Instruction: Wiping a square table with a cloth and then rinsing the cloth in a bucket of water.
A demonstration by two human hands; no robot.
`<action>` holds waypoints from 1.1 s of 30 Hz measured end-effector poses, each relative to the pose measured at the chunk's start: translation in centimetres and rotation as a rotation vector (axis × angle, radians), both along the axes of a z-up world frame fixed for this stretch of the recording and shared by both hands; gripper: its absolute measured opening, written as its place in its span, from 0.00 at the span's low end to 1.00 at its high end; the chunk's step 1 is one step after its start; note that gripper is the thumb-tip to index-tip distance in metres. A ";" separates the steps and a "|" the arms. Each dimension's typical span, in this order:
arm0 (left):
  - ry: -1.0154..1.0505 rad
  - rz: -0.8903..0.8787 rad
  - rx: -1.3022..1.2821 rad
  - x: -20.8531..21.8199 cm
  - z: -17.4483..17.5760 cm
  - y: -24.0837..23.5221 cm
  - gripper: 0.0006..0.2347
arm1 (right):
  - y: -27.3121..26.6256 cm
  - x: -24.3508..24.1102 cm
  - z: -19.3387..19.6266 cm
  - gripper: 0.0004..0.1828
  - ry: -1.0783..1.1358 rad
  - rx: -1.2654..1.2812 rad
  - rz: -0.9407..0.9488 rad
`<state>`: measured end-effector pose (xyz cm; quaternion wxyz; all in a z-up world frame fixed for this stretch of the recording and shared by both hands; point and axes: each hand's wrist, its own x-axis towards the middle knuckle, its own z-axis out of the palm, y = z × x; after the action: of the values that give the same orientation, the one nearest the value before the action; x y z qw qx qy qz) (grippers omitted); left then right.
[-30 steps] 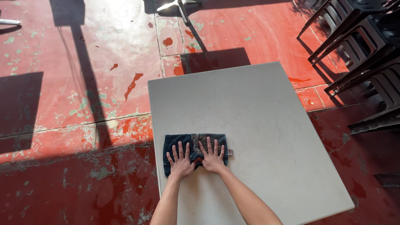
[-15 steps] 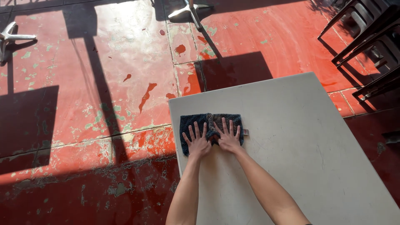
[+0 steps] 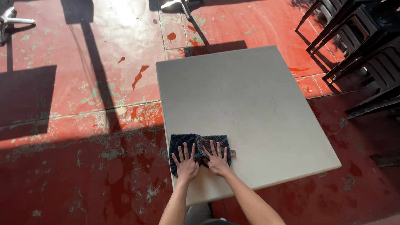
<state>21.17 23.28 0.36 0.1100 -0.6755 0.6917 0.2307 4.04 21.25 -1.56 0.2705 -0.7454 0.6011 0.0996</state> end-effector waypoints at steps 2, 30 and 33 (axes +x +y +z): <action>0.000 0.025 0.003 -1.1 -0.4 5.0 0.36 | 5.2 -1.4 -0.1 0.38 -0.009 -0.002 0.016; 0.404 0.181 -0.417 9.0 -4.8 -18.3 0.32 | -19.5 10.4 -3.0 0.45 0.076 -0.109 -0.131; 0.387 0.081 -0.357 10.9 -4.8 -26.6 0.31 | -25.5 11.9 -3.5 0.45 0.076 -0.033 -0.249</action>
<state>32.07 -3.31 -4.42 -0.1547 -0.6546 0.7020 0.2342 15.98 -4.25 -5.03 0.2455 -0.6652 0.7002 0.0835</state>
